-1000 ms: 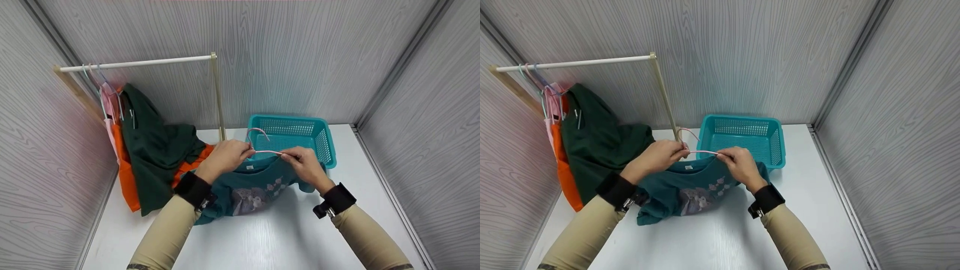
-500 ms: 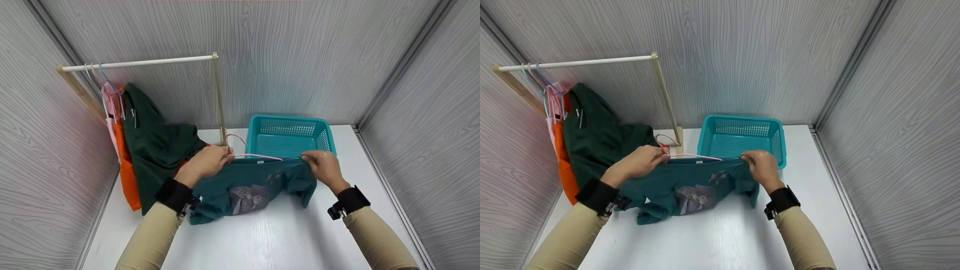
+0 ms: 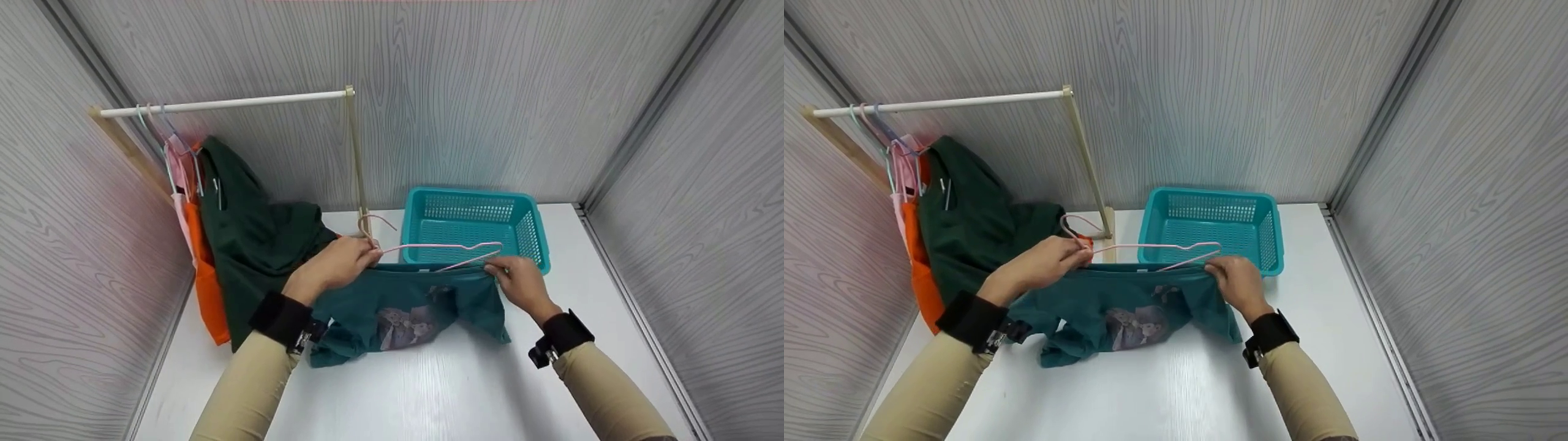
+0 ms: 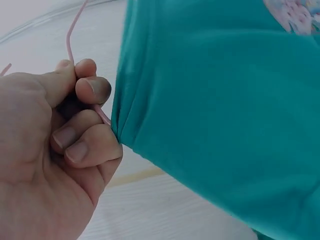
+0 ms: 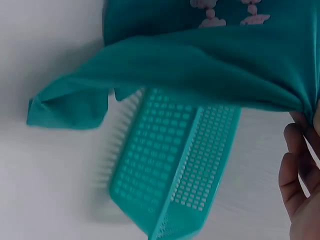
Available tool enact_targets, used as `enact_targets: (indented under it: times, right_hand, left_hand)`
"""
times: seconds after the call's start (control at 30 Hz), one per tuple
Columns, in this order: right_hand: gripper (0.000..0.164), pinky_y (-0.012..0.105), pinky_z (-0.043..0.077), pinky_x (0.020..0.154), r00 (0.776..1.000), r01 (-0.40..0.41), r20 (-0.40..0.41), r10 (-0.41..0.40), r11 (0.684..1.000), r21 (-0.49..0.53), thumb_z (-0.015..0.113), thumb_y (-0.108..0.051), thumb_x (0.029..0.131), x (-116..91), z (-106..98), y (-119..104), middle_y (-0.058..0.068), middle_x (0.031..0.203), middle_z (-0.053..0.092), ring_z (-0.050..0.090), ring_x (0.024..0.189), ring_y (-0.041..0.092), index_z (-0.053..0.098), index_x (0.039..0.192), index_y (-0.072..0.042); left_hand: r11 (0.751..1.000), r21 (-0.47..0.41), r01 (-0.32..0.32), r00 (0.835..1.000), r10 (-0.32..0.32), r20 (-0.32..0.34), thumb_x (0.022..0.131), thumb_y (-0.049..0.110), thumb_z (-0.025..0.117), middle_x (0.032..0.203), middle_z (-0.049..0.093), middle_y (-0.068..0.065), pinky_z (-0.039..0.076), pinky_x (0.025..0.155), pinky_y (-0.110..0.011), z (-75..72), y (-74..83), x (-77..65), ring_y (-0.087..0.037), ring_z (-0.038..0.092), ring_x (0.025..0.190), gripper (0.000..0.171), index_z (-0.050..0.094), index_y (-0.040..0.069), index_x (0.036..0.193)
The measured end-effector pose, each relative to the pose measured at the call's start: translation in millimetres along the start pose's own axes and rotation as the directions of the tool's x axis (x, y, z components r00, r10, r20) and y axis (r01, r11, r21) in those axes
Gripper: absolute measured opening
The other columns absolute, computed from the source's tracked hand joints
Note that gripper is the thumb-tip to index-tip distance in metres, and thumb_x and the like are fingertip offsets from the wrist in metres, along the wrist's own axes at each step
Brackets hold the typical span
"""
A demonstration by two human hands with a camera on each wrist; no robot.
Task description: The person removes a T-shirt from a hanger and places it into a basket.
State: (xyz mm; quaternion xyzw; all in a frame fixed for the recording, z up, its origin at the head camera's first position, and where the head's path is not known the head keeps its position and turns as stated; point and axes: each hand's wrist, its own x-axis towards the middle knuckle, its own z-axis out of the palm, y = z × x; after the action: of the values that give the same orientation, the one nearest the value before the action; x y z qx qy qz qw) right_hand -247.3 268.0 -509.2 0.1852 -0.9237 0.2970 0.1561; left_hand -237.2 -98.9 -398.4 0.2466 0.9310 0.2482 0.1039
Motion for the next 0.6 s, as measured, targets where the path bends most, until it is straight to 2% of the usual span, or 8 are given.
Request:
enact_targets:
  times: [0.13, 0.23, 0.4, 0.6]
  right_hand:
    - [0.018, 0.033, 0.054, 0.07, 0.999, -0.04, 0.021, 0.038, 0.992, 0.118, 0.061, -0.02, 0.096, -1, 12, -13, 0.004, 0.095, 0.075, 0.068, 0.081, 0.014, 0.075, 0.104, -0.012]
    - [0.02, 0.03, 0.052, 0.071, 0.996, -0.057, 0.072, 0.045, 0.983, 0.174, 0.06, -0.023, 0.097, 0, 20, -24, 0.003, 0.099, 0.074, 0.066, 0.083, 0.012, 0.074, 0.108, -0.013]
    - [0.021, 0.031, 0.054, 0.074, 0.982, -0.015, 0.187, -0.026, 0.977, 0.213, 0.06, -0.026, 0.097, 1, 36, -40, 0.001, 0.104, 0.074, 0.067, 0.088, 0.012, 0.074, 0.108, -0.015]
    - [0.021, 0.033, 0.056, 0.076, 0.951, 0.063, 0.275, -0.139, 0.961, 0.269, 0.061, -0.026, 0.097, -2, 62, -59, 0.001, 0.102, 0.074, 0.068, 0.089, 0.013, 0.074, 0.107, -0.014]
  left_hand:
    - [0.997, -0.072, 0.017, 1.0, -0.018, -0.018, 0.106, 0.029, 0.04, 0.081, 0.058, -0.003, 0.044, 0.071, -0.03, 2.1, 4.7, 5.7, -0.016, 0.052, 0.074, 0.036, 0.068, 0.008, 0.1]
    - [0.995, -0.095, 0.007, 0.999, -0.01, -0.034, 0.106, 0.029, 0.041, 0.08, 0.062, -0.004, 0.044, 0.069, -0.029, 3.6, 8.4, 10.9, -0.014, 0.053, 0.071, 0.036, 0.069, 0.009, 0.096]
    - [0.992, -0.117, -0.035, 0.997, 0.027, -0.068, 0.106, 0.029, 0.041, 0.084, 0.068, -0.007, 0.041, 0.067, -0.027, 7.0, 14.0, 21.9, -0.014, 0.051, 0.067, 0.036, 0.069, 0.012, 0.089]
    - [0.989, -0.131, -0.063, 0.995, 0.052, -0.088, 0.106, 0.027, 0.04, 0.081, 0.064, -0.005, 0.035, 0.058, -0.026, 12.8, 21.9, 31.7, -0.014, 0.041, 0.058, 0.038, 0.067, 0.009, 0.086]
